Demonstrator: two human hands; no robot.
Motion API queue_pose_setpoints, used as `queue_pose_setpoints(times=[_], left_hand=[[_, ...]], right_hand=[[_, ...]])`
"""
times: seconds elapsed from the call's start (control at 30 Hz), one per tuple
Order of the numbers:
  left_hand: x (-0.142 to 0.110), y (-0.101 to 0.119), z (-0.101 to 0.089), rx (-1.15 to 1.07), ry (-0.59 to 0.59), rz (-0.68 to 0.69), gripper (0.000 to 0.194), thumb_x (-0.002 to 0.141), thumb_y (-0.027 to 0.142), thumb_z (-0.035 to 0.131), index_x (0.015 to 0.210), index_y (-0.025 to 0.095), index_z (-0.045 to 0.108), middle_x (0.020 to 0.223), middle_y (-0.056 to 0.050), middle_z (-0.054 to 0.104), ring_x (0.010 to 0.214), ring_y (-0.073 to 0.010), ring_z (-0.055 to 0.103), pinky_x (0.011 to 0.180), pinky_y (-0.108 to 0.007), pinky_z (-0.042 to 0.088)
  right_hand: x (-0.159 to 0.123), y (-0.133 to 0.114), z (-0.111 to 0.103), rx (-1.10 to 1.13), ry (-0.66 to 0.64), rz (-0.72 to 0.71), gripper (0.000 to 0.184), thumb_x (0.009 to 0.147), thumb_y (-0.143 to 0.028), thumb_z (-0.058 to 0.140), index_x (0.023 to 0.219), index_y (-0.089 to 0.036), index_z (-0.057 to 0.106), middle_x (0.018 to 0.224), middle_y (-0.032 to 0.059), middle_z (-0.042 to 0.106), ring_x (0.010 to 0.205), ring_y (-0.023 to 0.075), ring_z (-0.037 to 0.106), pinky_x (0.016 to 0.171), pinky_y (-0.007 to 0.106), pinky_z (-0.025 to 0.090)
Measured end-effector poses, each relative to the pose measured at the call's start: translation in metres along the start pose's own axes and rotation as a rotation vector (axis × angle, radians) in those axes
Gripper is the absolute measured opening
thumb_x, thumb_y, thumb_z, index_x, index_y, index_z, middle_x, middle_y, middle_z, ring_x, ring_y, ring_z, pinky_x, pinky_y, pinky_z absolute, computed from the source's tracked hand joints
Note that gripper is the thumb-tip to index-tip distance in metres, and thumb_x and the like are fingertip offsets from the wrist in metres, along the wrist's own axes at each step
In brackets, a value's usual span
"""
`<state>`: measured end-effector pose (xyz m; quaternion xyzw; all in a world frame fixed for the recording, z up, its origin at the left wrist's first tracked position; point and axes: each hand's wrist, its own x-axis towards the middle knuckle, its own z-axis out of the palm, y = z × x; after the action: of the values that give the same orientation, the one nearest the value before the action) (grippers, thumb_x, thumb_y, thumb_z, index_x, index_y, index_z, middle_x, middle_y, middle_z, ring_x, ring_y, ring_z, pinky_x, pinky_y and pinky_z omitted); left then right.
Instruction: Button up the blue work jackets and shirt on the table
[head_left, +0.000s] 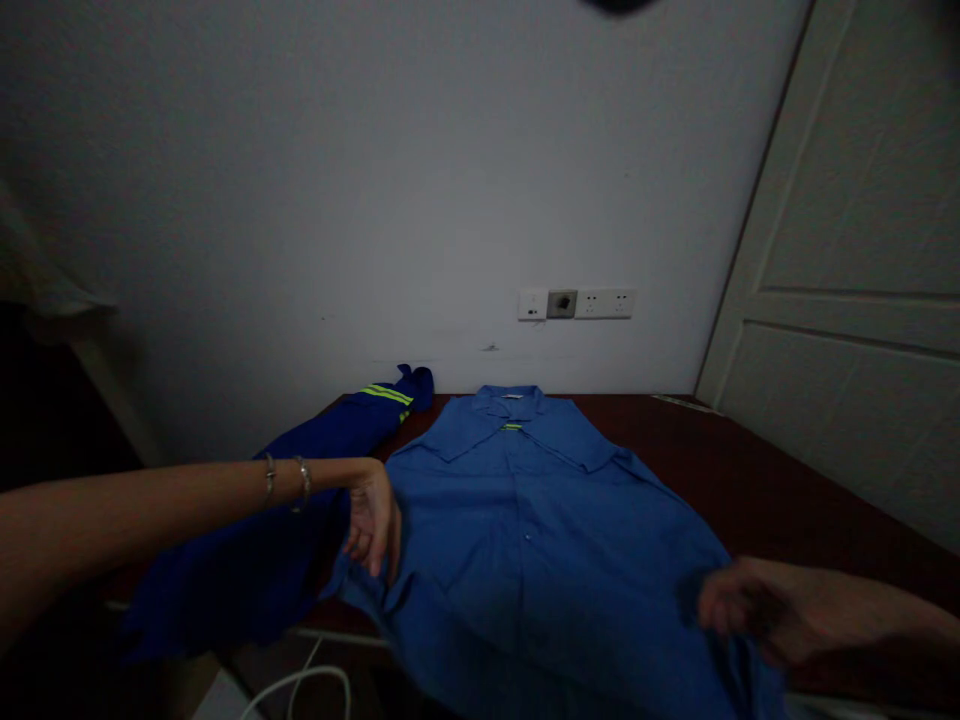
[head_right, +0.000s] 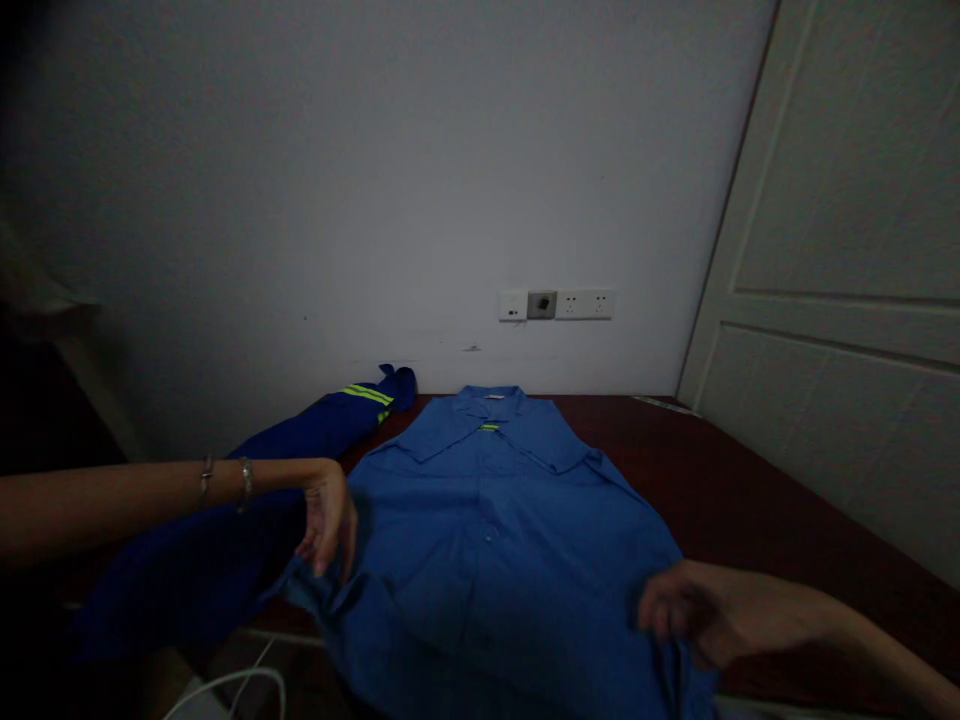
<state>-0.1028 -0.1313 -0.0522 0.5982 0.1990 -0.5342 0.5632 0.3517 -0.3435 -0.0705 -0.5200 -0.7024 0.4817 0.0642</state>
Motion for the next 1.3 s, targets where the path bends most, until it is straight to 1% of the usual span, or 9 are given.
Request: queue_pose_setpoints(times=[0.1,0.23,0.33,0.53,0.7,0.83,1.03,1.17,1.3], left_hand=[[0.010,0.008,-0.009,-0.062,0.199,-0.061,0.022,0.070,0.034,0.063,0.091,0.028,0.067,0.066,-0.001,0.063,0.055,-0.0148,0.060,0.049,-0.025,0.051],[0.009,0.018,-0.041,0.015,0.872,-0.010,0.015,0.068,0.027,0.060,0.078,0.020,0.068,0.060,0.000,0.060,0.049,-0.0095,0.054,0.046,-0.017,0.045],[0.015,0.029,-0.078,0.155,1.344,-0.067,0.018,0.069,0.022,0.054,0.079,0.014,0.067,0.065,-0.002,0.062,0.055,-0.0117,0.057,0.051,-0.020,0.046],[0.049,0.060,-0.143,0.305,1.743,-0.139,0.047,0.072,0.029,0.055,0.116,0.014,0.051,0.117,-0.013,0.054,0.107,-0.0259,0.050,0.086,-0.031,0.042],[0.074,0.065,-0.164,0.388,1.858,-0.236,0.048,0.073,0.028,0.053,0.117,0.007,0.047,0.122,-0.024,0.045,0.115,-0.0366,0.042,0.090,-0.047,0.037],[0.070,0.056,-0.174,0.429,1.837,-0.211,0.038,0.075,0.030,0.052,0.108,0.011,0.054,0.114,-0.020,0.053,0.112,-0.0322,0.046,0.088,-0.040,0.040],[0.069,0.035,-0.181,0.431,1.825,-0.135,0.034,0.087,0.031,0.036,0.097,0.013,0.062,0.106,-0.014,0.060,0.103,-0.0222,0.053,0.093,-0.031,0.036],[0.076,0.024,-0.177,0.583,1.820,-0.064,0.033,0.081,0.019,0.043,0.111,0.011,0.055,0.111,-0.013,0.057,0.108,-0.0217,0.048,0.101,-0.035,0.028],[0.071,0.020,-0.174,0.567,1.784,-0.099,0.030,0.076,0.008,0.041,0.102,0.009,0.057,0.110,-0.017,0.055,0.107,-0.0249,0.049,0.094,-0.036,0.035]], right_hand=[[0.016,-0.016,0.002,0.035,-0.066,-0.057,0.041,0.066,-0.032,0.064,0.105,-0.017,0.062,0.096,0.0096,0.064,0.085,0.0193,0.060,0.073,0.029,0.048],[0.060,-0.018,-0.018,-0.110,0.232,-0.154,0.034,0.077,-0.037,0.050,0.100,-0.014,0.062,0.091,0.0087,0.064,0.085,0.0190,0.060,0.077,0.031,0.047],[0.109,-0.011,-0.032,-0.328,0.469,-0.167,0.037,0.078,-0.034,0.047,0.106,-0.014,0.060,0.107,0.0109,0.060,0.098,0.0212,0.056,0.089,0.033,0.042],[0.205,-0.017,-0.047,-0.803,0.659,-0.106,0.040,0.080,-0.023,0.045,0.118,-0.014,0.053,0.127,0.0154,0.047,0.115,0.0259,0.045,0.093,0.035,0.036],[0.247,-0.026,-0.056,-1.035,0.670,0.018,0.031,0.082,-0.014,0.041,0.111,-0.015,0.053,0.114,0.0152,0.056,0.104,0.0253,0.052,0.081,0.033,0.041],[0.256,-0.022,-0.067,-1.093,0.650,0.039,0.028,0.087,-0.013,0.033,0.106,-0.014,0.053,0.099,0.0158,0.062,0.090,0.0253,0.059,0.067,0.031,0.044],[0.258,-0.016,-0.072,-1.101,0.608,0.008,0.027,0.088,-0.013,0.032,0.103,-0.013,0.055,0.091,0.0161,0.064,0.084,0.0230,0.061,0.067,0.028,0.043],[0.258,-0.013,-0.071,-1.088,0.614,-0.003,0.029,0.089,-0.015,0.032,0.101,-0.012,0.058,0.090,0.0172,0.064,0.085,0.0235,0.061,0.068,0.029,0.043],[0.255,-0.008,-0.082,-0.973,0.582,-0.018,0.032,0.084,-0.011,0.036,0.106,-0.016,0.059,0.095,0.0139,0.065,0.088,0.0223,0.061,0.071,0.028,0.042]])
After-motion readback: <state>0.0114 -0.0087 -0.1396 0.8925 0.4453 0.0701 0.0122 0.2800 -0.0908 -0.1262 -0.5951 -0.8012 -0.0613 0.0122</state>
